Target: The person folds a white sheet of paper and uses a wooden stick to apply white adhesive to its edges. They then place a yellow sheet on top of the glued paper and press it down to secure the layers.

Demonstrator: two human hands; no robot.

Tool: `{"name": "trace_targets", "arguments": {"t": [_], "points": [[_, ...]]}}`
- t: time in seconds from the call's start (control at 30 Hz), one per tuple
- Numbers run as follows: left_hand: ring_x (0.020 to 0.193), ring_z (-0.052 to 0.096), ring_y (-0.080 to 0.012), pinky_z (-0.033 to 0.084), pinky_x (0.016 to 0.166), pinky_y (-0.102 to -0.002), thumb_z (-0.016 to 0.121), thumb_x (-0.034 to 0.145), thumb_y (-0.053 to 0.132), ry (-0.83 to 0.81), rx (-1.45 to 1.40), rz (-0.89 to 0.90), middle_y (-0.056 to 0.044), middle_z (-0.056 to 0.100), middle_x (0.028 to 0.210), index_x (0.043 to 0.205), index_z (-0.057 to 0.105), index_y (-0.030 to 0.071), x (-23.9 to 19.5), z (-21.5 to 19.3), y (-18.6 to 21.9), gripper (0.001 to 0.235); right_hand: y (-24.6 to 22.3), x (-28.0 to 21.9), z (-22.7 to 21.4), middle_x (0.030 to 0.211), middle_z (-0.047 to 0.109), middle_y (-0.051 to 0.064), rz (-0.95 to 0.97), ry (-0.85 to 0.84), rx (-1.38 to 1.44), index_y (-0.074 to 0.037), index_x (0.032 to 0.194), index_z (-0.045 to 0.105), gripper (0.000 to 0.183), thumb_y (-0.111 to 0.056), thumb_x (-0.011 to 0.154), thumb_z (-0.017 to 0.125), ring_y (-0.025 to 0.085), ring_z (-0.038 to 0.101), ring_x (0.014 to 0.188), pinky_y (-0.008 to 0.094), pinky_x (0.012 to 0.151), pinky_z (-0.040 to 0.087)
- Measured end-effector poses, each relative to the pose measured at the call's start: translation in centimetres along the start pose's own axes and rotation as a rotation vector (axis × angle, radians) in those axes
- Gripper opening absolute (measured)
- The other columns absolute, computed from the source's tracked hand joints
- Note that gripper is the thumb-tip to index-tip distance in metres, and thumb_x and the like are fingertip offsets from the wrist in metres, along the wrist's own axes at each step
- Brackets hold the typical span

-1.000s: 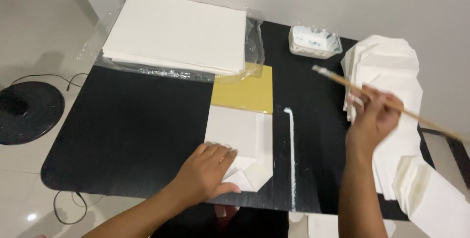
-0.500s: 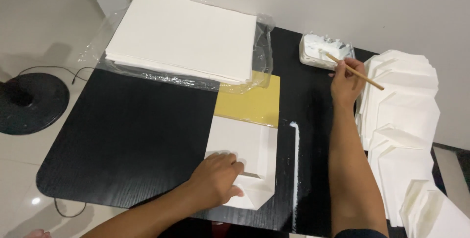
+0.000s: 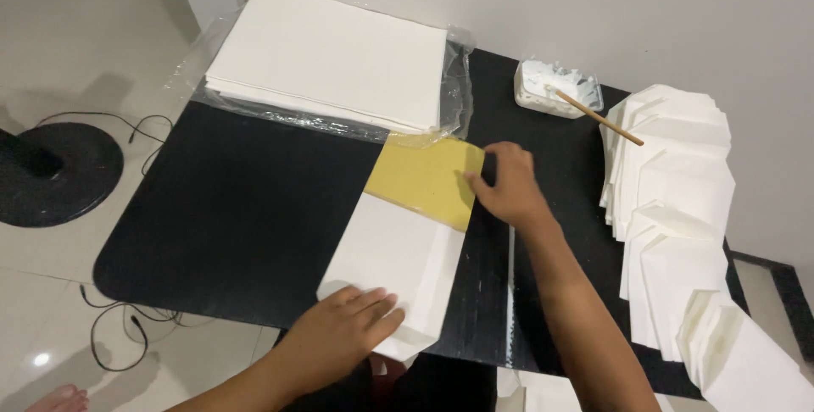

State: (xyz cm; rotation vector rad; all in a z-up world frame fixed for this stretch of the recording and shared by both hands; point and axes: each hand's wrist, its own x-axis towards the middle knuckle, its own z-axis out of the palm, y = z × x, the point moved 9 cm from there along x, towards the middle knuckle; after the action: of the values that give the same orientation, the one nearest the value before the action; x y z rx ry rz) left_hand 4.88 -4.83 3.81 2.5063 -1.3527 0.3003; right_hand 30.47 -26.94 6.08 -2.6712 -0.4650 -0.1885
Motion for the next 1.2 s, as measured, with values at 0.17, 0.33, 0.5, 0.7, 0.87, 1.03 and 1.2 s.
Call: {"name": "trace_targets", "arguments": {"t": [0.17,0.33,0.5,0.7,0.87,1.03,1.2], "points": [[0.138,0.049,-0.0378,0.038,0.111,-0.054,0.058,0.091,0.007,0.114,0.100,-0.035,-0.016,0.054,0.148,0.135,0.057,0.008,-6.1,-1.2,-1.9,0.044,-3.1,-0.6,2.6,0.129,0.053,0.015,0.150,-0.181,-0.092,-0.008,0.136,0.056,0.075,-0.066,0.088,0.060,0.037,0.043,0.122,0.049,0.106,0.035],[0.128,0.059,-0.0350,0.045,0.098,-0.054,0.067,0.092,0.008,0.266,0.188,-0.188,-0.013,0.063,0.132,0.116,0.057,0.017,-8.9,-5.0,-3.8,0.028,-3.2,-1.0,2.3,0.126,0.063,0.018,0.270,-0.179,-0.195,-0.005,0.134,0.060,0.094,-0.079,0.076,0.063,0.040,0.051,0.123,0.047,0.107,0.034],[0.149,0.035,-0.0411,0.030,0.111,-0.065,0.073,0.086,0.020,-0.078,-0.071,-0.635,-0.016,0.045,0.155,0.119,0.075,0.032,-11.1,-6.2,-8.2,0.036,-2.8,-4.7,-0.2,0.104,0.070,0.018,0.523,-0.208,0.049,-0.003,0.112,0.075,0.066,-0.058,0.078,0.084,0.039,0.069,0.104,0.048,0.088,0.053],[0.137,0.051,-0.0356,0.041,0.109,-0.051,0.066,0.093,0.033,0.556,-0.354,-0.987,-0.020,0.051,0.142,0.123,0.060,0.008,-16.9,-7.8,-7.3,0.039,-6.7,-8.8,-5.8,0.074,0.043,-0.002,0.519,-0.100,0.200,-0.016,0.084,0.048,0.042,-0.045,0.090,0.078,0.012,0.039,0.065,0.033,0.060,0.031],[0.086,0.068,-0.0137,0.054,0.068,-0.037,0.068,0.085,0.058,0.339,-0.456,-1.308,0.004,0.061,0.113,0.103,0.071,0.025,-17.2,-5.1,-6.0,0.038,-13.0,-12.9,-9.8,0.071,0.045,-0.004,0.485,0.011,0.301,-0.015,0.084,0.053,0.028,-0.030,0.097,0.074,0.009,0.039,0.062,0.028,0.058,0.033],[0.057,0.063,-0.0117,0.052,0.061,-0.034,0.069,0.086,0.059,0.321,-0.327,-1.242,0.012,0.068,0.099,0.101,0.074,0.027,-14.3,-5.9,-6.1,0.036,-17.1,-14.8,-7.1,0.078,0.060,-0.004,0.174,0.033,0.385,-0.015,0.085,0.056,0.018,-0.014,0.099,0.067,0.006,0.057,0.075,0.023,0.071,0.045],[0.102,0.065,-0.0289,0.048,0.079,-0.046,0.070,0.094,0.041,0.460,-0.015,-0.696,-0.005,0.071,0.114,0.095,0.081,0.016,-10.0,-6.8,-5.0,0.028,-21.2,-16.3,-1.7,0.122,0.067,0.007,0.056,-0.020,0.472,-0.012,0.108,0.060,0.025,-0.014,0.087,0.074,0.024,0.072,0.107,0.034,0.097,0.061]]}}
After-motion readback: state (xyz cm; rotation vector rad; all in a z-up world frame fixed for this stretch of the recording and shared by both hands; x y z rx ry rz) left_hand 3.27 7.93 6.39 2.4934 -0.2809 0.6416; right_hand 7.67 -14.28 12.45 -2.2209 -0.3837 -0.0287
